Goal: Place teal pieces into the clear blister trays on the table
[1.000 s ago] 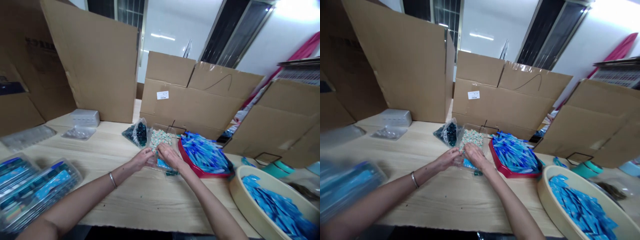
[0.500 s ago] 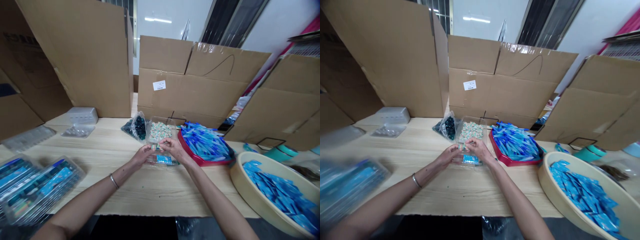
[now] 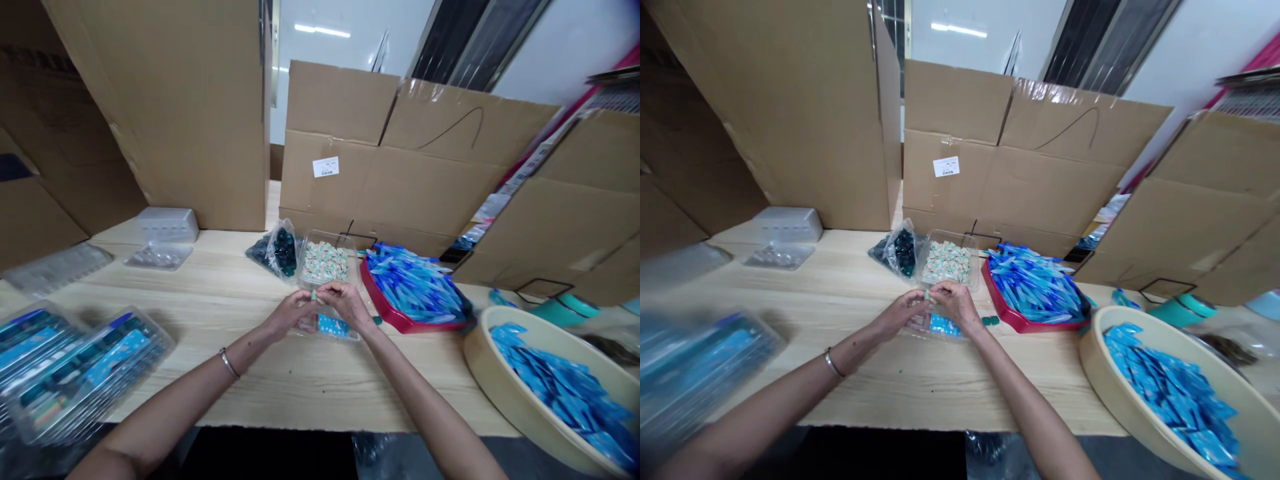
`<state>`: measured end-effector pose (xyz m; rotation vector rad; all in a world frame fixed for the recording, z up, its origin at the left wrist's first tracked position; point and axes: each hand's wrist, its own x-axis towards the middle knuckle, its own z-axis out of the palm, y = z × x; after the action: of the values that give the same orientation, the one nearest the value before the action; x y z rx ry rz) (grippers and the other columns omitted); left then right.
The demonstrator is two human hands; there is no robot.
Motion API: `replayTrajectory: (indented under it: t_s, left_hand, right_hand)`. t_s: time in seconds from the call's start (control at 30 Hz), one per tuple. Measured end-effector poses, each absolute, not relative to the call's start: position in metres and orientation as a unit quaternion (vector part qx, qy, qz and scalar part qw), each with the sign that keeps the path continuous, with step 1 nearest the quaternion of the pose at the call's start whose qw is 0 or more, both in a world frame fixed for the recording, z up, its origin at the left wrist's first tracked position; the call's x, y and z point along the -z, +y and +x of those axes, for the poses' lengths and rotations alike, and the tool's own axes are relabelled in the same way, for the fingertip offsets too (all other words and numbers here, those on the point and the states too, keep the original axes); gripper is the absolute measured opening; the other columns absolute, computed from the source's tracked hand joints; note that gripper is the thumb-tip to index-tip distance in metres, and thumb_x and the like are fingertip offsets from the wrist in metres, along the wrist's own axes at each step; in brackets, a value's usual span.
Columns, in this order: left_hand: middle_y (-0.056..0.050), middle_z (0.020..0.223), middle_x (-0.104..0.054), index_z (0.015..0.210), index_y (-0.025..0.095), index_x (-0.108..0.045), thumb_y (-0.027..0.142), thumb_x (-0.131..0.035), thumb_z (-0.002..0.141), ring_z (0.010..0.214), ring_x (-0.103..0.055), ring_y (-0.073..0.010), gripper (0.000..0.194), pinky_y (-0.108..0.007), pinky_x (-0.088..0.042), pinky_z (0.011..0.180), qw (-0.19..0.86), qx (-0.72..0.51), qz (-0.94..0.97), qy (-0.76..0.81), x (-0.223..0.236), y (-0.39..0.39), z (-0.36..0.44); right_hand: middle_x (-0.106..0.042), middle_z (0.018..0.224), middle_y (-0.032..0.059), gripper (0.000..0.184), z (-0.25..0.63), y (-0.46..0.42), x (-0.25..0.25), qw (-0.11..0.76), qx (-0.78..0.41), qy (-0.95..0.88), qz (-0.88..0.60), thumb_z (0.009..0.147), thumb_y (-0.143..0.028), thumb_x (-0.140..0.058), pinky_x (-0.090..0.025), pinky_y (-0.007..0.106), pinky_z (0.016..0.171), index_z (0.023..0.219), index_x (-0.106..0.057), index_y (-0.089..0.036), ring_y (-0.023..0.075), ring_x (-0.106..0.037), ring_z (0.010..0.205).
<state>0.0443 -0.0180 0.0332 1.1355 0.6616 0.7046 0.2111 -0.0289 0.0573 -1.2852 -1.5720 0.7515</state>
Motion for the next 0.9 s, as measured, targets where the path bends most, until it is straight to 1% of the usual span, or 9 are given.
replayTrajectory:
  t_s: [0.1,0.2,0.3,0.43,0.53,0.6,0.67,0.77,0.9]
  left_hand:
    - [-0.005,0.1,-0.055,0.097,0.018,-0.056,0.051,-0.064,0.069,0.079,-0.06,-0.0174,0.044,-0.03,-0.053,0.058,0.735,-0.305,0.525,0.301,-0.039,-0.02,0.04]
    - [-0.005,0.094,-0.056,0.095,0.017,-0.056,0.053,-0.06,0.072,0.075,-0.06,-0.0163,0.043,-0.029,-0.052,0.057,0.732,-0.3,0.524,0.315,-0.042,-0.02,0.038]
    - [-0.004,0.09,-0.056,0.094,0.018,-0.055,0.053,-0.06,0.071,0.073,-0.061,-0.0162,0.043,-0.028,-0.052,0.055,0.736,-0.296,0.516,0.325,-0.041,-0.019,0.036]
    - [-0.003,0.088,-0.056,0.092,0.018,-0.052,0.052,-0.061,0.071,0.071,-0.061,-0.0161,0.041,-0.028,-0.052,0.053,0.728,-0.291,0.527,0.328,-0.036,-0.017,0.036]
    - [-0.004,0.09,-0.055,0.093,0.018,-0.052,0.051,-0.061,0.071,0.072,-0.061,-0.0163,0.041,-0.027,-0.052,0.051,0.718,-0.294,0.546,0.317,-0.034,-0.017,0.036]
    - [-0.005,0.091,-0.054,0.095,0.018,-0.052,0.05,-0.061,0.072,0.073,-0.061,-0.017,0.041,-0.027,-0.052,0.051,0.713,-0.292,0.557,0.309,-0.034,-0.017,0.035]
    - [-0.005,0.092,-0.054,0.097,0.018,-0.052,0.049,-0.06,0.073,0.074,-0.061,-0.0175,0.04,-0.027,-0.052,0.051,0.715,-0.285,0.562,0.304,-0.035,-0.017,0.033]
    - [-0.007,0.097,-0.054,0.103,0.018,-0.052,0.048,-0.059,0.075,0.077,-0.061,-0.0186,0.041,-0.027,-0.052,0.052,0.724,-0.275,0.555,0.304,-0.036,-0.017,0.03]
    - [-0.01,0.114,-0.047,0.12,0.025,-0.045,0.047,-0.056,0.078,0.083,-0.061,-0.0204,0.049,-0.029,-0.053,0.054,0.731,-0.308,0.532,0.297,-0.027,-0.015,0.027]
  right_hand:
    - [-0.061,0.068,0.0044,0.02,0.212,-0.03,-0.058,0.457,-0.278,-0.671,-0.513,0.069,-0.037,-0.068,-0.043,0.024,0.055,0.071,-0.07,-0.017,0.0136,-0.054,0.062]
    - [-0.062,0.071,0.0039,0.021,0.215,-0.03,-0.057,0.449,-0.309,-0.671,-0.503,0.069,-0.037,-0.068,-0.045,0.025,0.057,0.078,-0.071,-0.019,0.0138,-0.056,0.062]
    - [-0.062,0.071,0.002,0.028,0.218,-0.032,-0.058,0.467,-0.354,-0.631,-0.508,0.064,-0.037,-0.071,-0.048,0.026,0.06,0.084,-0.069,-0.019,0.0137,-0.057,0.063]
    - [-0.063,0.069,0.0019,0.025,0.216,-0.034,-0.063,0.461,-0.356,-0.632,-0.511,0.065,-0.035,-0.072,-0.049,0.027,0.063,0.081,-0.068,-0.018,0.0147,-0.059,0.064]
    - [-0.063,0.076,0.0033,0.017,0.209,-0.036,-0.065,0.435,-0.269,-0.699,-0.499,0.072,-0.031,-0.067,-0.047,0.027,0.065,0.083,-0.068,-0.018,0.0148,-0.058,0.068]
    - [-0.062,0.082,0.0042,0.017,0.205,-0.038,-0.064,0.411,-0.199,-0.74,-0.493,0.075,-0.028,-0.064,-0.045,0.027,0.066,0.089,-0.067,-0.019,0.0149,-0.056,0.071]
    - [-0.062,0.082,0.0044,0.016,0.203,-0.04,-0.063,0.385,-0.167,-0.763,-0.491,0.078,-0.026,-0.061,-0.044,0.027,0.066,0.09,-0.066,-0.019,0.015,-0.056,0.072]
    - [-0.061,0.074,0.003,0.012,0.205,-0.04,-0.063,0.359,-0.173,-0.767,-0.502,0.081,-0.027,-0.058,-0.042,0.025,0.064,0.081,-0.066,-0.018,0.0143,-0.055,0.069]
    - [-0.058,0.066,0.0008,0.016,0.225,-0.013,-0.073,0.412,-0.212,-0.705,-0.537,0.078,-0.032,-0.058,-0.041,0.023,0.057,0.08,-0.063,-0.016,0.0121,-0.052,0.06]
